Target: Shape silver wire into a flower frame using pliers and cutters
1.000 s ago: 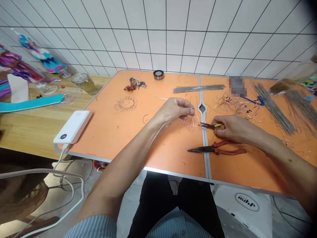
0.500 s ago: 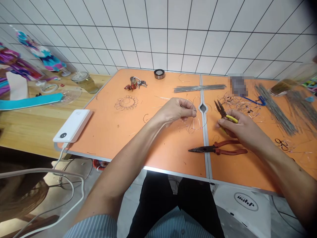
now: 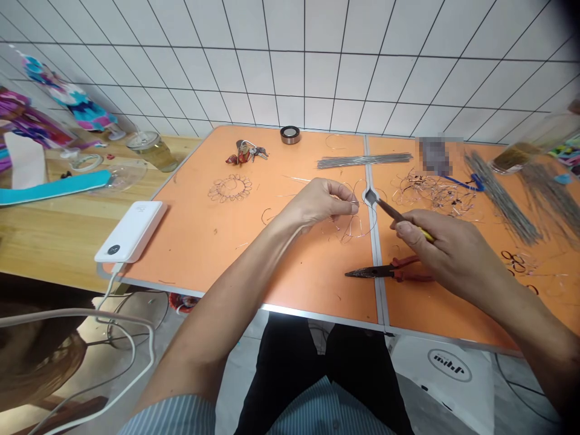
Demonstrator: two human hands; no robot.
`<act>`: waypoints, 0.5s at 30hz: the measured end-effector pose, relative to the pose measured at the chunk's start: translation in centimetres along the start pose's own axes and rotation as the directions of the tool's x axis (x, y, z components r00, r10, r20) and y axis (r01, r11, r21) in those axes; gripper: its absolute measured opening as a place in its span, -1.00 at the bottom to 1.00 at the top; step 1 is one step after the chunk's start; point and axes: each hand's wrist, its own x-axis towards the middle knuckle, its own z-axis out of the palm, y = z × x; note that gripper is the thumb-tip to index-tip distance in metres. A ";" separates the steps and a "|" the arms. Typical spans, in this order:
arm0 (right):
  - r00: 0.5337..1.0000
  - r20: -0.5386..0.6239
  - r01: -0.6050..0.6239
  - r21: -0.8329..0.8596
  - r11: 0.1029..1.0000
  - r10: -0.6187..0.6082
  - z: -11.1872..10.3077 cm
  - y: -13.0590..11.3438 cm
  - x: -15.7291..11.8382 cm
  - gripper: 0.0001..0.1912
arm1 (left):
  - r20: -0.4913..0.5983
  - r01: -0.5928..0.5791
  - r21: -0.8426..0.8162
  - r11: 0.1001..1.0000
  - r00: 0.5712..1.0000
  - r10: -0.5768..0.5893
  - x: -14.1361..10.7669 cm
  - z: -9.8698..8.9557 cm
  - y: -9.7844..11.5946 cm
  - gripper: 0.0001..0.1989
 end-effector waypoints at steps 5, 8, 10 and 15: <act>0.997 0.070 -0.024 -0.189 0.982 0.038 0.2 -0.8 0.1 -0.43 | 0.017 0.001 0.008 1.000 1.000 -0.001 -0.2 0.2 0.2 -0.85; 0.992 0.103 -0.053 -0.231 0.972 0.079 0.3 -1.1 0.2 -0.41 | 0.026 0.003 0.015 1.000 1.000 -0.004 -0.1 0.3 0.0 -0.86; 0.991 0.103 -0.060 -0.249 0.967 0.088 0.4 -1.2 0.3 -0.41 | 0.033 -0.006 0.018 1.000 0.999 0.005 -0.1 0.3 -0.1 -0.86; 0.995 0.068 -0.046 -0.263 0.964 0.066 0.8 -1.4 0.3 -0.40 | 0.056 -0.014 0.023 1.000 0.998 0.012 -0.1 0.2 -0.2 -0.85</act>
